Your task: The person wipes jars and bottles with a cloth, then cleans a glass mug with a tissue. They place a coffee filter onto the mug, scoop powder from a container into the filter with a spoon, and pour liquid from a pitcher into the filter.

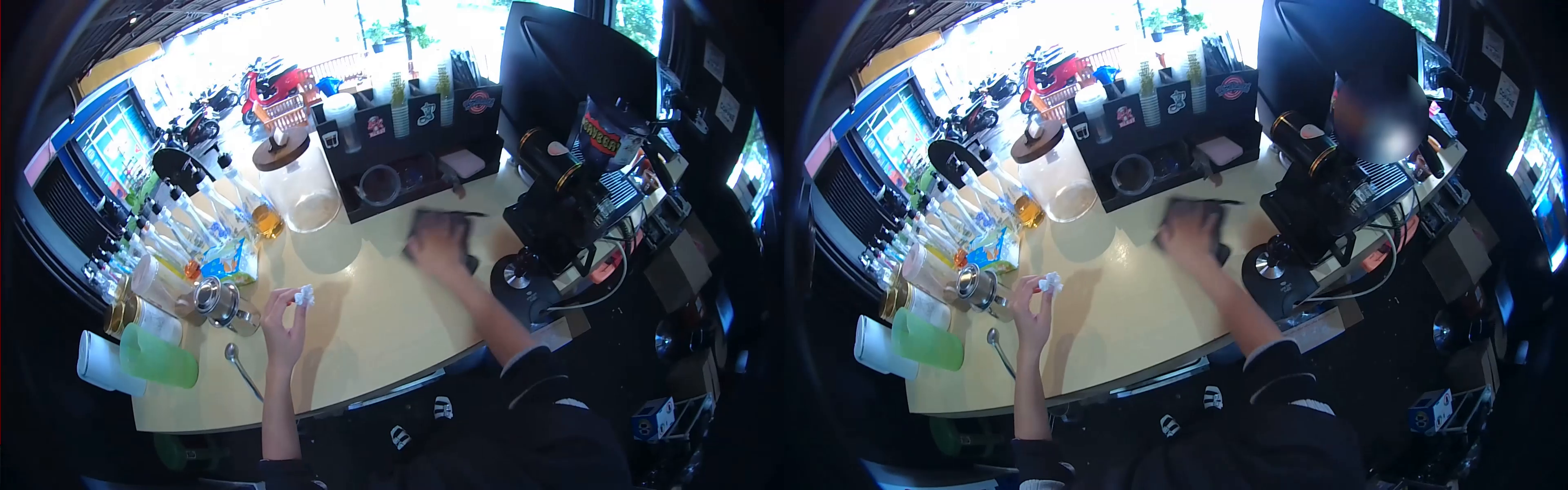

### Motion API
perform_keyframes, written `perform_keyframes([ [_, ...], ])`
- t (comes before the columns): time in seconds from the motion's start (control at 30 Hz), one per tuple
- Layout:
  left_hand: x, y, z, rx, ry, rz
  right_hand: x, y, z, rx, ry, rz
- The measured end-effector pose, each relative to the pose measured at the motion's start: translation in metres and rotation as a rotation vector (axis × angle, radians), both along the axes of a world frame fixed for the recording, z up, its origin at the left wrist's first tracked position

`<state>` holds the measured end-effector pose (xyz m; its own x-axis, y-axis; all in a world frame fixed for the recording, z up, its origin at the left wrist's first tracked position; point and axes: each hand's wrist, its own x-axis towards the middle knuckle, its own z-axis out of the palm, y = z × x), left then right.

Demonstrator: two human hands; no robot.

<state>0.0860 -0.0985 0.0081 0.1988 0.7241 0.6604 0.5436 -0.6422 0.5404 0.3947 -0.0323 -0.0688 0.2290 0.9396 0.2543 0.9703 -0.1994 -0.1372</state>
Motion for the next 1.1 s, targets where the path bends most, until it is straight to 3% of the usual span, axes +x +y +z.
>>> perform_keyframes([
  [0.03, 0.007, 0.005, -0.002, -0.008, -0.02, -0.04, -0.016, -0.013, 0.004, -0.013, -0.026, 0.26],
  [0.07, 0.014, 0.01, -0.004, -0.02, -0.041, -0.077, -0.033, -0.016, -0.017, 0.138, -0.026, 0.467],
  [0.13, 0.027, 0.013, -0.002, -0.033, -0.042, -0.116, -0.03, -0.012, -0.013, 0.143, 0.089, 0.478],
  [0.2, 0.03, 0.013, -0.001, -0.035, -0.032, -0.151, 0.01, 0.003, 0.019, -0.062, 0.109, 0.162],
  [0.27, 0.025, 0.009, -0.004, -0.011, -0.008, -0.138, 0.07, 0.043, -0.008, 0.119, -0.007, -0.226],
  [0.37, 0.017, 0.005, -0.011, -0.049, 0.014, -0.141, 0.112, 0.07, -0.02, 0.166, 0.064, -0.387],
  [0.43, 0.02, 0.006, -0.007, -0.051, 0.022, -0.131, 0.094, 0.081, -0.036, 0.405, -0.102, -0.561],
  [0.5, 0.031, 0.012, -0.004, -0.059, 0.032, -0.144, 0.029, 0.052, -0.009, 0.155, -0.059, -0.306],
  [0.53, 0.04, 0.02, -0.002, -0.048, 0.003, -0.165, -0.006, 0.02, 0.016, 0.036, -0.077, 0.029],
  [0.57, 0.05, 0.027, 0.0, -0.035, -0.027, -0.186, -0.035, 0.016, -0.011, 0.152, -0.039, 0.177],
  [0.6, 0.061, 0.035, 0.002, -0.036, -0.029, -0.201, -0.059, -0.006, -0.013, 0.199, 0.105, 0.5],
  [0.63, 0.074, 0.044, 0.004, -0.006, -0.028, -0.248, -0.071, -0.021, -0.024, 0.351, 0.06, 0.659],
  [0.67, 0.086, 0.049, 0.004, 0.023, -0.026, -0.292, -0.057, -0.018, -0.027, 0.353, 0.055, 0.648],
  [0.73, 0.102, 0.052, 0.003, 0.013, -0.031, -0.336, -0.009, -0.018, -0.001, 0.053, 0.123, 0.483],
  [0.8, 0.115, 0.057, 0.005, 0.009, -0.04, -0.374, 0.047, -0.009, -0.012, 0.131, 0.04, -0.121],
  [0.87, 0.125, 0.059, 0.002, 0.031, -0.006, -0.413, 0.077, -0.009, -0.032, 0.229, 0.054, -0.337],
  [0.97, 0.155, 0.076, 0.002, 0.084, 0.141, -0.415, 0.026, -0.025, -0.021, 0.081, -0.009, -0.367],
  [1.1, 0.193, 0.119, -0.015, 0.17, 0.383, -0.404, -0.049, -0.079, -0.02, 0.049, -0.019, 0.18],
])
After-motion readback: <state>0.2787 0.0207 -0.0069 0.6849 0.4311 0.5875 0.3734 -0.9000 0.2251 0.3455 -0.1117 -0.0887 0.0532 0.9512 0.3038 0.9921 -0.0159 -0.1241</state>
